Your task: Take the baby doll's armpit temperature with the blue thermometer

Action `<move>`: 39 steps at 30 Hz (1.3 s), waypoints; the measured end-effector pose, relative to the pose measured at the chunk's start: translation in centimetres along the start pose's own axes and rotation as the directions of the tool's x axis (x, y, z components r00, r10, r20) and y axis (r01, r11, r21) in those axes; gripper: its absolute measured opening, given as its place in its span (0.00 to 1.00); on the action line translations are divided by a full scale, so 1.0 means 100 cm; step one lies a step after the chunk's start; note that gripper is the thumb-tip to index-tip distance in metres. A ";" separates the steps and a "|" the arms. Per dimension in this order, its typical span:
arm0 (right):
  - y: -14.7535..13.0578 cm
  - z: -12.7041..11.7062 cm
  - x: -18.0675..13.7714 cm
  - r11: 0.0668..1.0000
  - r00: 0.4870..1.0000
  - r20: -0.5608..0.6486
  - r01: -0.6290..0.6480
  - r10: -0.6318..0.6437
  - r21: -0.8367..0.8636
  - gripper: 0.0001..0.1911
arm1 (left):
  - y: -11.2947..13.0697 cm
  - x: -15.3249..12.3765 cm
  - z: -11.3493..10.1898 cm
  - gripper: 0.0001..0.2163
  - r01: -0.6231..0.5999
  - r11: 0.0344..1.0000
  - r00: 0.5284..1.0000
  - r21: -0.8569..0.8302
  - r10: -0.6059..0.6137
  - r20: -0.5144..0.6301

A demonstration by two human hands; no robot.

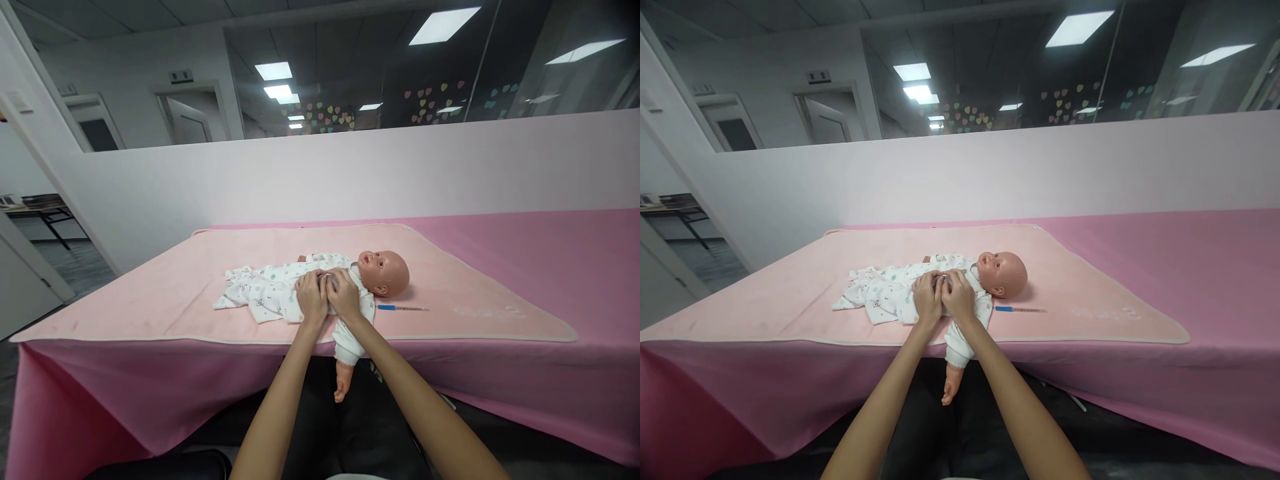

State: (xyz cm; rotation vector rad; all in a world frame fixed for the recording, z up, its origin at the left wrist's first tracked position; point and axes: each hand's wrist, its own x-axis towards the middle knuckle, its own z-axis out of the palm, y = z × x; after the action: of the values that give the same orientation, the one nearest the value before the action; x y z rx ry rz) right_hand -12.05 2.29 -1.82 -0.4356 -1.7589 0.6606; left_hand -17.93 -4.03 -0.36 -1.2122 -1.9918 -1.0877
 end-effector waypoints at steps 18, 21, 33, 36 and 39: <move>0.008 0.003 0.000 0.998 0.999 0.006 -0.053 0.053 -0.022 0.14 | 0.004 0.001 -0.002 0.10 0.016 1.000 1.000 -0.002 -0.016 0.002; 0.010 0.004 0.000 0.997 0.997 -0.016 -0.071 0.070 -0.036 0.14 | 0.009 -0.001 -0.003 0.10 -0.022 1.000 1.000 0.022 0.022 0.010; 0.002 0.003 -0.005 0.960 1.000 0.027 0.009 -0.002 -0.281 0.18 | -0.020 -0.004 -0.040 0.07 -0.015 0.989 1.000 0.147 0.012 0.024; -0.003 0.005 -0.010 0.923 0.982 0.147 0.164 -0.119 -0.349 0.21 | -0.022 -0.005 -0.040 0.06 0.014 0.987 0.999 0.160 -0.019 0.031; -0.010 0.006 -0.014 0.885 0.908 0.324 0.362 -0.264 -0.294 0.20 | -0.020 -0.006 -0.039 0.06 0.002 0.988 0.997 0.155 -0.014 0.073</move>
State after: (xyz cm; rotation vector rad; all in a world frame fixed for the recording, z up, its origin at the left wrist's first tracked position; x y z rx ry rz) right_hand -12.22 0.53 -2.38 -0.2899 -2.1663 0.1752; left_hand -19.32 -8.14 0.46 -1.1788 -2.0963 -0.8844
